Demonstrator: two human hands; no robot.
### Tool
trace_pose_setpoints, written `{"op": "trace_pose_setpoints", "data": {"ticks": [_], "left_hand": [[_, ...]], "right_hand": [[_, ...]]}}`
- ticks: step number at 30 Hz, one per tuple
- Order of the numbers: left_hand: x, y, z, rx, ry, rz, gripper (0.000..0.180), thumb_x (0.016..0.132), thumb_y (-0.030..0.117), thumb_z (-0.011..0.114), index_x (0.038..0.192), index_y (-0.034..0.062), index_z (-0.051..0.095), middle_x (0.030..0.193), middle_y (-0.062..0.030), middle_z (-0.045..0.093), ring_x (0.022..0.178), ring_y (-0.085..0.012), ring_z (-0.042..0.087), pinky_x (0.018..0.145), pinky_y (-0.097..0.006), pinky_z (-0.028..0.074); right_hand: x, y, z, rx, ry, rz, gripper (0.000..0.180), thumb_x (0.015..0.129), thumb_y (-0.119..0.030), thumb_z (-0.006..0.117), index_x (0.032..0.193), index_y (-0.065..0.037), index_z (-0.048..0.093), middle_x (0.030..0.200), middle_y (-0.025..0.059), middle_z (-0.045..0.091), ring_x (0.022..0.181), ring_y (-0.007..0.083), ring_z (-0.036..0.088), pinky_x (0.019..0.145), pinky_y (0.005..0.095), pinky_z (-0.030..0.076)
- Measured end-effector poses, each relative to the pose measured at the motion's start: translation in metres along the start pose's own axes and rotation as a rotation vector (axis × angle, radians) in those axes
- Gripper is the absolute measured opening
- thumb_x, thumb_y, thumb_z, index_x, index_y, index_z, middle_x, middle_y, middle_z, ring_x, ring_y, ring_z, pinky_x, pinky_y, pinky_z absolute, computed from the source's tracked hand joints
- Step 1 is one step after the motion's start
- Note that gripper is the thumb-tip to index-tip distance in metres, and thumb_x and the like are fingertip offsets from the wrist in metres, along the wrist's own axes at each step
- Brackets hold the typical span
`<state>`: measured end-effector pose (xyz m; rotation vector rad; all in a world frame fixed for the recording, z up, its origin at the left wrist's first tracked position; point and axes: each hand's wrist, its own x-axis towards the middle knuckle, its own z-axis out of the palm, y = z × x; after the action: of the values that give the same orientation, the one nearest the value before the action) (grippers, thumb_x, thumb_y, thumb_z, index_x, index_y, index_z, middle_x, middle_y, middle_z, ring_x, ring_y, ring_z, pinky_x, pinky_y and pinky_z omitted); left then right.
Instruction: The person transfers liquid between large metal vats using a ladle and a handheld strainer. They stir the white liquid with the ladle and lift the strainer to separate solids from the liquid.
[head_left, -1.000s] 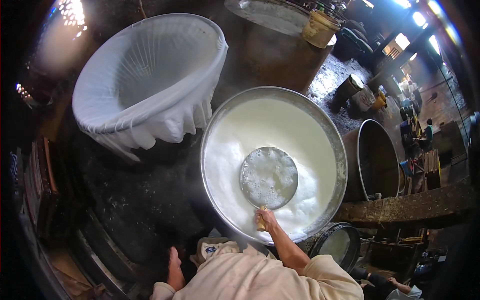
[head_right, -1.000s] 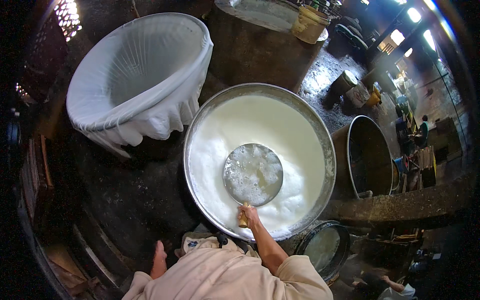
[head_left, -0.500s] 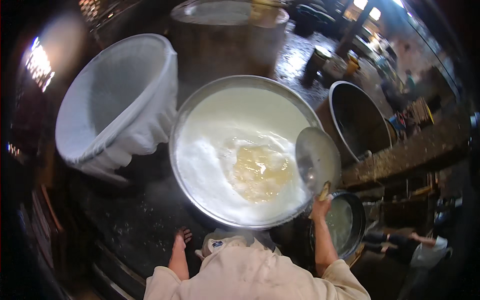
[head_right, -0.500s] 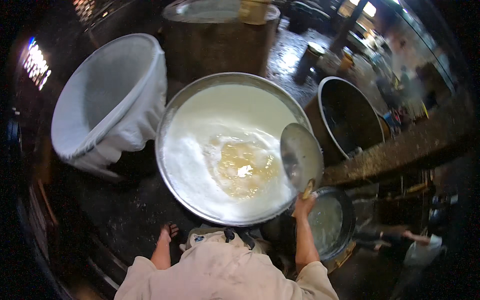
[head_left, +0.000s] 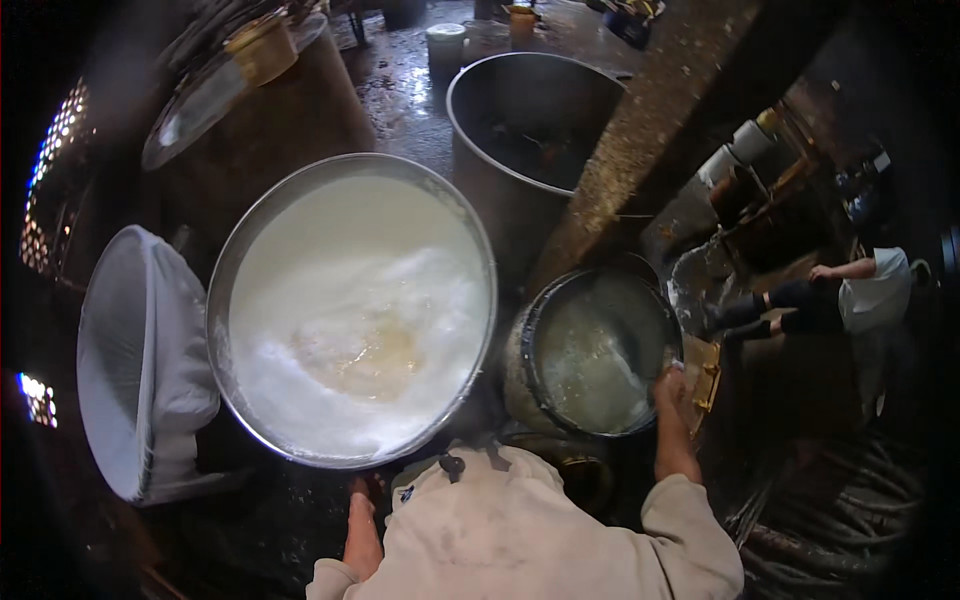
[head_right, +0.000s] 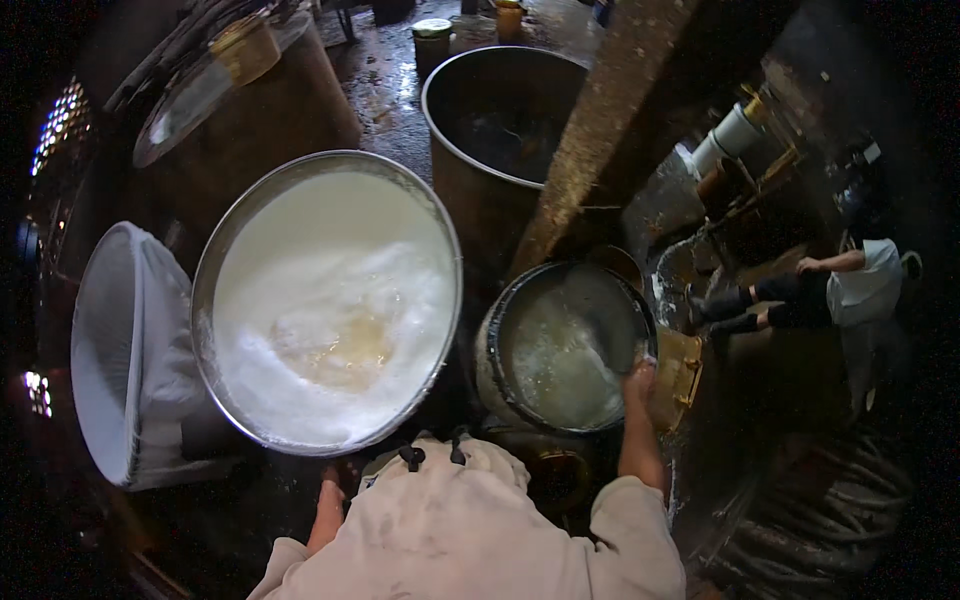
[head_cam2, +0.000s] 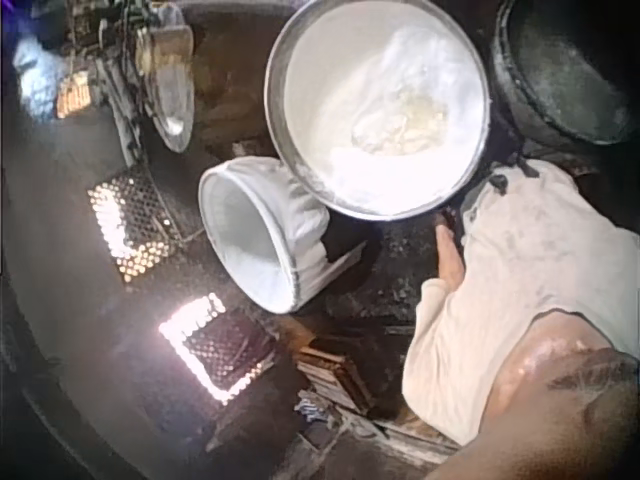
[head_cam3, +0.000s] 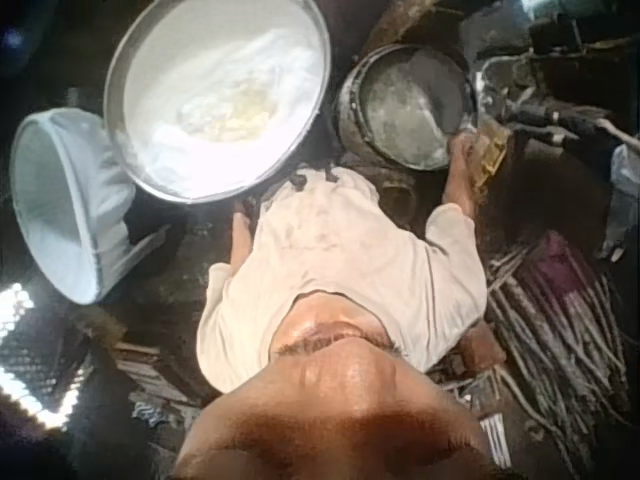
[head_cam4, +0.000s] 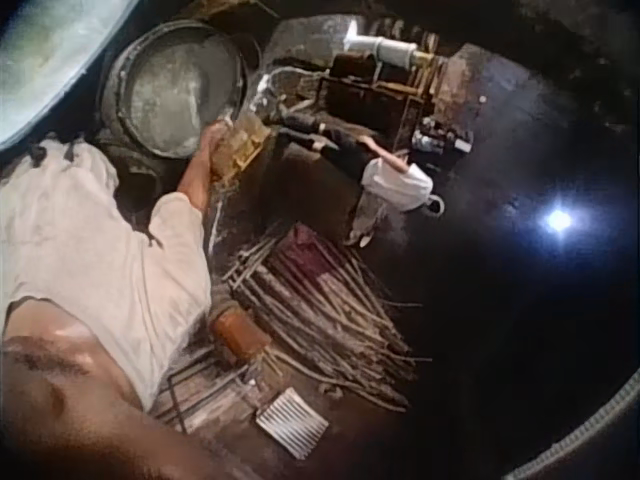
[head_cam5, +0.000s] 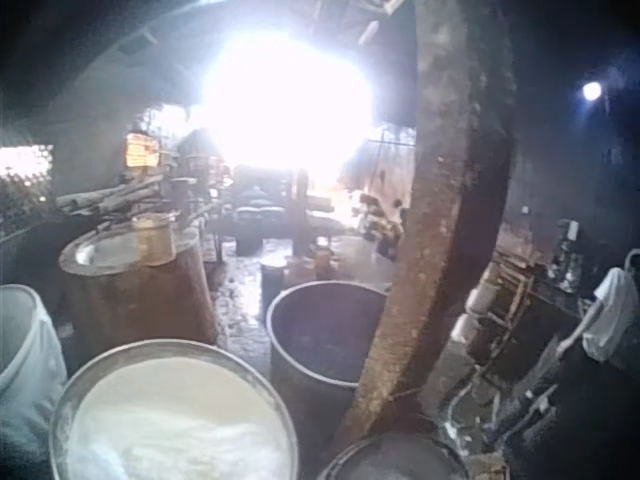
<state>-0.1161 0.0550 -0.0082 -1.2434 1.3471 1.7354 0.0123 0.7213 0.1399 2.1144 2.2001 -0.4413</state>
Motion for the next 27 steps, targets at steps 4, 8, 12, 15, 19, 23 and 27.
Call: {"op": "trace_pose_setpoints", "data": {"ticks": [4,8,12,15,19,23,27], "left_hand": [[-0.045,-0.007,0.028,-0.121,0.078,0.156,0.022,0.073,0.015,0.057,0.093,0.0068,0.051,0.077,-0.0086,0.055,0.067,-0.0215,0.054,0.055,-0.034,0.049],[-0.076,-0.006,0.030,-0.066,0.109,0.179,0.020,0.077,0.015,0.049,0.093,0.0041,0.052,0.076,-0.0104,0.056,0.068,-0.0225,0.056,0.055,-0.035,0.049],[-0.108,-0.026,0.014,0.042,0.225,0.268,0.016,0.079,0.015,0.045,0.086,0.0045,0.055,0.073,-0.0091,0.057,0.064,-0.0223,0.057,0.054,-0.035,0.049],[-0.114,-0.039,0.017,0.032,0.270,0.234,0.016,0.079,0.016,0.045,0.084,0.0057,0.056,0.072,-0.0077,0.058,0.062,-0.0220,0.057,0.055,-0.035,0.049],[-0.112,-0.050,0.016,0.031,0.239,0.228,0.017,0.078,0.018,0.046,0.085,0.0058,0.055,0.072,-0.0079,0.058,0.063,-0.0219,0.057,0.056,-0.035,0.049],[-0.110,-0.059,0.015,-0.137,0.271,0.166,0.018,0.078,0.015,0.042,0.085,0.0038,0.054,0.073,-0.0107,0.056,0.066,-0.0234,0.056,0.056,-0.036,0.049],[-0.103,-0.058,0.008,-0.066,0.232,0.213,0.020,0.077,0.014,0.039,0.084,0.0027,0.054,0.070,-0.0107,0.054,0.060,-0.0241,0.055,0.053,-0.037,0.049]], "right_hand": [[0.025,0.052,0.112,0.008,-0.131,-0.189,0.033,0.068,-0.017,0.062,0.094,0.001,0.053,0.084,0.0209,0.059,0.076,0.0323,0.060,0.064,0.0410,0.048],[0.019,0.067,0.198,0.365,-0.554,0.108,0.023,0.067,-0.012,0.057,0.086,0.002,0.054,0.068,0.0128,0.055,0.054,0.0241,0.056,0.045,0.0385,0.045],[-0.037,0.012,0.202,0.837,-0.769,0.227,0.012,0.070,-0.011,0.055,0.077,-0.001,0.054,0.059,0.0088,0.051,0.045,0.0224,0.050,0.040,0.0346,0.041],[-0.033,0.004,0.207,0.886,-1.004,0.270,0.006,0.073,-0.008,0.053,0.068,-0.005,0.052,0.054,0.0071,0.047,0.042,0.0211,0.047,0.038,0.0325,0.039],[-0.012,0.015,0.210,0.658,-1.067,0.052,0.012,0.075,-0.009,0.051,0.063,-0.007,0.049,0.051,0.0053,0.044,0.039,0.0190,0.044,0.038,0.0308,0.039],[-0.013,0.020,0.189,0.827,-1.243,0.339,0.012,0.075,-0.010,0.050,0.064,-0.008,0.047,0.049,0.0039,0.043,0.040,0.0173,0.044,0.038,0.0305,0.039],[-0.017,0.030,0.149,0.880,-1.214,0.305,0.009,0.077,-0.009,0.050,0.071,-0.006,0.046,0.052,0.0039,0.043,0.041,0.0151,0.043,0.038,0.0297,0.038]]}}
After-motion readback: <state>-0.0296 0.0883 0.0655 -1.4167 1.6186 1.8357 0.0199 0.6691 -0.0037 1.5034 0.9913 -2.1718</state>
